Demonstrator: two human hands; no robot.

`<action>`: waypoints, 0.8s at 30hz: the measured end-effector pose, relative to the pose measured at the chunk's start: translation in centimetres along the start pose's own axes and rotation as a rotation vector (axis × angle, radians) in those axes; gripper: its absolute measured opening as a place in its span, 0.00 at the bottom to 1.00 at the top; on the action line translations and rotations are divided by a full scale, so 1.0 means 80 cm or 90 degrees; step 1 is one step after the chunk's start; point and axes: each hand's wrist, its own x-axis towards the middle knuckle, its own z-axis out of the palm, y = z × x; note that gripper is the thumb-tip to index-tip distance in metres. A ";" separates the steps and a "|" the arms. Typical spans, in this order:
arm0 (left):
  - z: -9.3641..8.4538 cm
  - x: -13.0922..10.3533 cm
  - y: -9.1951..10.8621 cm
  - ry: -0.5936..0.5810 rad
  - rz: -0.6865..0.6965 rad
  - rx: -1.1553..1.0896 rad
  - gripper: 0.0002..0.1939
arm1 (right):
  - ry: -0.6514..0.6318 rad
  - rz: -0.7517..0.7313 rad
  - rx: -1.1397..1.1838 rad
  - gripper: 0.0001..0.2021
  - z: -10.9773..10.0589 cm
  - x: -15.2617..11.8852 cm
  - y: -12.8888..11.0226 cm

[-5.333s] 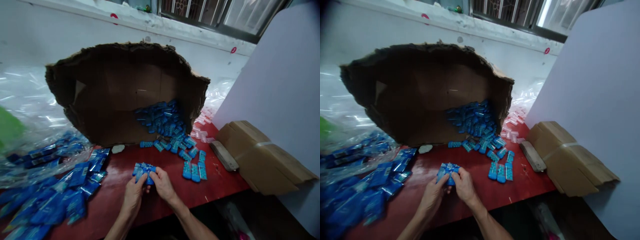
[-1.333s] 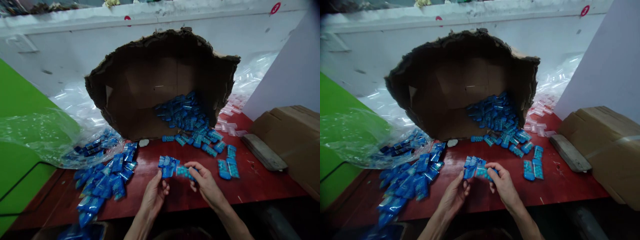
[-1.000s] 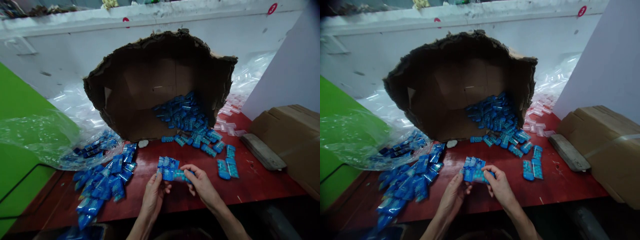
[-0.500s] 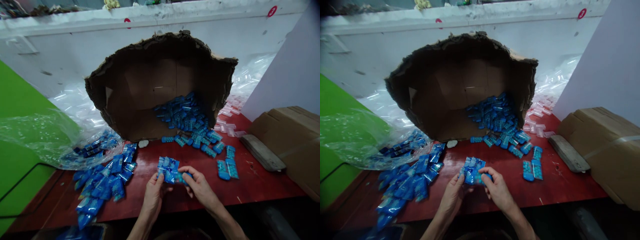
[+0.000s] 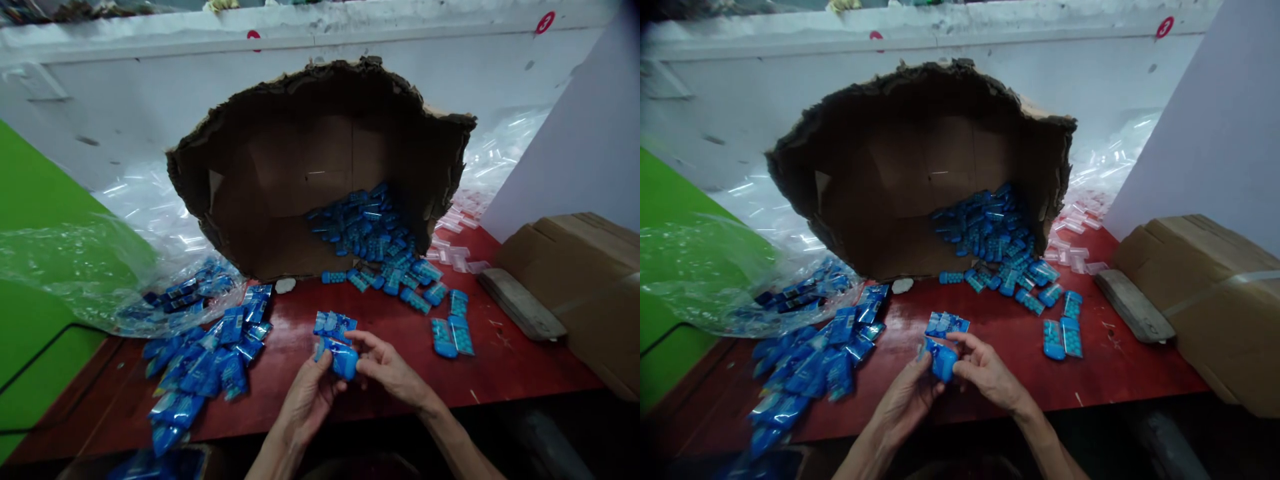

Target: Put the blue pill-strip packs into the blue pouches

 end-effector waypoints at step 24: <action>0.012 -0.011 -0.002 -0.065 -0.018 0.020 0.13 | 0.027 -0.022 0.051 0.25 0.005 -0.006 0.005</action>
